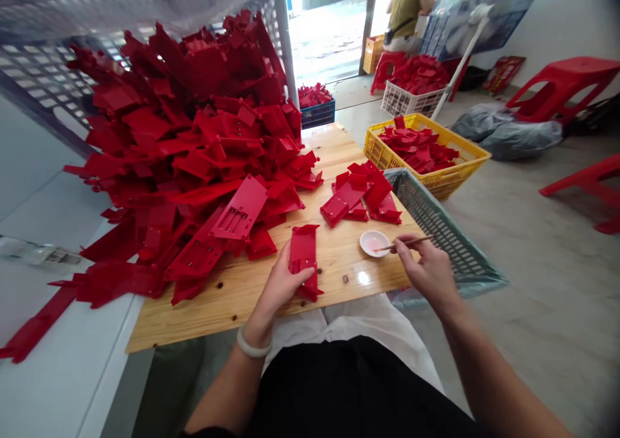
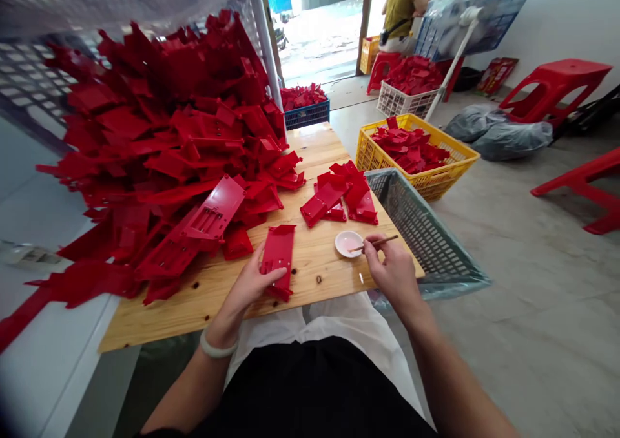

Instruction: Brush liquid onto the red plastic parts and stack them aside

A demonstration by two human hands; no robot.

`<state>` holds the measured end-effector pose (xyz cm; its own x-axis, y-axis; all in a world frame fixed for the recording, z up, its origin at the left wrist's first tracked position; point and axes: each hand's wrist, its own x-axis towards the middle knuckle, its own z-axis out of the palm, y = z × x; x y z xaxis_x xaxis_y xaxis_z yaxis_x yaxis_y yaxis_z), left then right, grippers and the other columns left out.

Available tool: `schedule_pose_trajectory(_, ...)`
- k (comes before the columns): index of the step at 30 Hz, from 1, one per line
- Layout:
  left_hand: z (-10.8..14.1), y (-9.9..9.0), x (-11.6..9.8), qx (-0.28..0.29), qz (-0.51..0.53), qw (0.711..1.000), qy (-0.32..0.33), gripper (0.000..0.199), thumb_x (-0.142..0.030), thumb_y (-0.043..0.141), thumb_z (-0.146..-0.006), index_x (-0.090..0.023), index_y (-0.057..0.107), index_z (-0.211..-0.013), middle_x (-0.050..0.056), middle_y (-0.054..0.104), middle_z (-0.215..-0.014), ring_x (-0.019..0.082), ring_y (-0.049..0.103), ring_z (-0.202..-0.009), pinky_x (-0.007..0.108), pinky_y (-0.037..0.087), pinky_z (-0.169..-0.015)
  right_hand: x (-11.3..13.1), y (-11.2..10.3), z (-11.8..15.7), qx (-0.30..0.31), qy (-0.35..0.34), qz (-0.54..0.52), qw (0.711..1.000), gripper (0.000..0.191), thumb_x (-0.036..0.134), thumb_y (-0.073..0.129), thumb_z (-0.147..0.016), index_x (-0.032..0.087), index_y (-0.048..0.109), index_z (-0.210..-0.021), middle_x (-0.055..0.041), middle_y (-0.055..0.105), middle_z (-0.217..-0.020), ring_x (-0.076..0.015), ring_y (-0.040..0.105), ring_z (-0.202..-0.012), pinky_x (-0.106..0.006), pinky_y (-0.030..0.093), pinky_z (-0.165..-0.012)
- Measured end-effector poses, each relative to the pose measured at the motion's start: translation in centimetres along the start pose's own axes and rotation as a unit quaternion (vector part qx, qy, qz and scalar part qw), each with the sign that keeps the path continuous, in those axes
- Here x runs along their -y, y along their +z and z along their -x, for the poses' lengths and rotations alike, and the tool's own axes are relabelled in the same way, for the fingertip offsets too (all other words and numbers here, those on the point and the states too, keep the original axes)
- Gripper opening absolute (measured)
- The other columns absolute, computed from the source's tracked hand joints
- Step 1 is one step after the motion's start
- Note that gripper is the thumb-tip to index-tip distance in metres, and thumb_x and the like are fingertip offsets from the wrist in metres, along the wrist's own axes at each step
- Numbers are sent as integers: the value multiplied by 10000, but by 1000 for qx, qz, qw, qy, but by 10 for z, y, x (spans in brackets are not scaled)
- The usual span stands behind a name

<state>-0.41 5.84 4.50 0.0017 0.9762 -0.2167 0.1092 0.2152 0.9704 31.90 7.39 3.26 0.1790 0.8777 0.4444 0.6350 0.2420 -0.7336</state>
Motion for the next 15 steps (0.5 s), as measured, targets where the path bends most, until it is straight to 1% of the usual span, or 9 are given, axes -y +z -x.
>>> schedule_pose_trajectory(2, 5, -3, -3, -1, 101, 994, -43, 692, -376, 965, -678, -158, 664, -1260, 101, 777, -1089, 249, 768, -911, 347, 618, -821, 2, -3, 0, -4, 1, 0, 1000, 302, 509, 593, -986, 238, 714, -931, -71, 800, -795, -277, 773, -762, -353, 554, -633)
schedule_pose_trajectory(4, 13, -5, -9, 13, 136, 988, -68, 587, -416, 966, -674, -145, 684, -1112, 77, 773, -965, 197, 738, -748, 302, 603, -703, 4, -7, -1, 0, -1, 2, 1000, 273, 477, 587, -984, 237, 711, -948, -76, 804, -837, -278, 774, -813, -356, 564, -670)
schedule_pose_trajectory(5, 16, -6, -13, 18, 148, 986, -69, 561, -416, 964, -677, -142, 688, -1082, 66, 771, -932, 176, 721, -706, 283, 593, -673, 6, -9, -2, 9, -5, 3, 1000, 252, 458, 591, -970, 239, 712, -942, -76, 804, -852, -276, 770, -821, -357, 562, -674)
schedule_pose_trajectory(8, 23, -4, -24, 21, 215, 974, -70, 530, -335, 977, -673, -143, 709, -1088, 54, 790, -934, 143, 716, -711, 229, 575, -667, 12, -16, -7, 53, -21, 4, 998, 184, 393, 607, -901, 247, 717, -882, -61, 797, -839, -260, 743, -768, -349, 545, -647)
schedule_pose_trajectory(10, 26, -1, -29, 23, 253, 965, -72, 524, -298, 978, -676, -143, 719, -1104, 55, 805, -949, 138, 723, -716, 217, 572, -667, 15, -21, -12, 75, -27, 5, 997, 161, 363, 604, -882, 250, 718, -868, -50, 793, -826, -246, 730, -739, -341, 541, -643)
schedule_pose_trajectory(12, 27, 2, -32, 25, 271, 960, -72, 526, -287, 972, -677, -143, 723, -1117, 55, 814, -960, 140, 729, -720, 221, 581, -681, 17, -25, -16, 83, -28, 7, 996, 167, 357, 593, -893, 251, 722, -894, -51, 797, -850, -237, 725, -730, -330, 528, -619)
schedule_pose_trajectory(15, 28, 7, -33, 26, 278, 959, -50, 563, -283, 959, -693, -147, 717, -1182, 64, 826, -1011, 163, 765, -810, 243, 607, -769, 17, -28, -21, 91, -33, 11, 995, 162, 368, 605, -892, 257, 722, -897, -55, 798, -864, -243, 732, -754, -324, 514, -595)
